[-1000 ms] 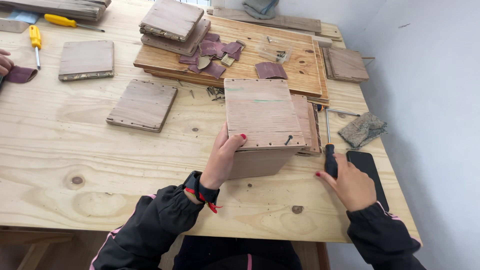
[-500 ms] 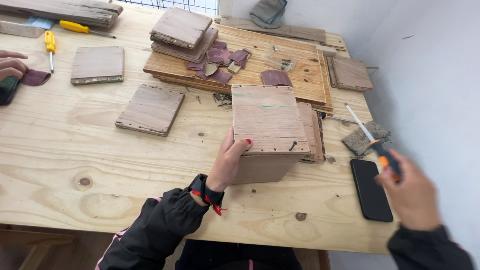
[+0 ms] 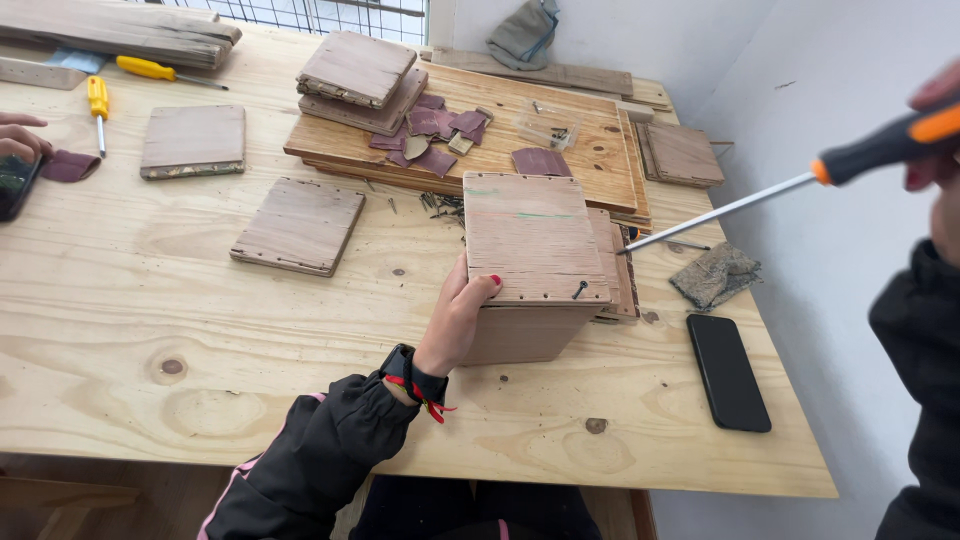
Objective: The person assembles a small wooden box by stacking square wooden panels and securing them with screws. They use a screwdriver to tighten the screws into pre-drilled holes on the edges of the panels, then flip the box to work on the opposite side.
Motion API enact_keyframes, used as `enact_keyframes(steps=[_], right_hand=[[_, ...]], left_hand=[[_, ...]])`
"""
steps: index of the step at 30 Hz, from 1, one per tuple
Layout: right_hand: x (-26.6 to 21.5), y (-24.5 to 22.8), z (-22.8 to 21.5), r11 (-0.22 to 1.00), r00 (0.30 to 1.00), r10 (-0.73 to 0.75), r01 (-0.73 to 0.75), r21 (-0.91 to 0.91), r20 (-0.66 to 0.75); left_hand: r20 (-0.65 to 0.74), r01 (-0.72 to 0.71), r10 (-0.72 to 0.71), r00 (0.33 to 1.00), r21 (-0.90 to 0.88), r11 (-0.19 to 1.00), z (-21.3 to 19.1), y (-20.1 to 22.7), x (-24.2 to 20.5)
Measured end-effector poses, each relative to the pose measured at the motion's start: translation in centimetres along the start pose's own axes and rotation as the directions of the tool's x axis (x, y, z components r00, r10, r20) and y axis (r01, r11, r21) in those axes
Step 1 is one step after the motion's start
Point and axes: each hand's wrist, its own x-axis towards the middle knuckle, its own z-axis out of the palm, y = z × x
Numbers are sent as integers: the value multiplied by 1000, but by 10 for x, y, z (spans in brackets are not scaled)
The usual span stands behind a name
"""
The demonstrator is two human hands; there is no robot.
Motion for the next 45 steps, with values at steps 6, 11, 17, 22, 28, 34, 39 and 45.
enact_keyframes(steps=[6,11,17,22,28,34,39,45], right_hand=[[19,-134,66,956,986,-165,169,240,-36],[22,-162,72,989,998,-43,35,141,51],[22,-162,69,995,992,-32,20,96,124],[20,-167,74,995,989,-56,44,90,135],[38,-89,61,991,985,23,-44,123,168],[42,-48,53,994,969,-47,22,107,241],[56,-6,39,990,949,-138,137,23,282],[38,-64,56,998,973,38,-46,33,227]], left_hand=[[10,-4,4,1000,-61,998,1,5,0],[21,-9,10,1000,-48,999,1,0,0],[39,-34,35,999,-28,999,1,-1,-1],[51,-55,56,997,-28,998,3,3,-2],[38,-24,26,999,-36,999,1,-1,-2],[61,-41,41,997,8,999,2,7,-5],[59,-27,31,998,-61,998,4,11,-5],[17,-54,53,998,47,997,-1,-3,-2]])
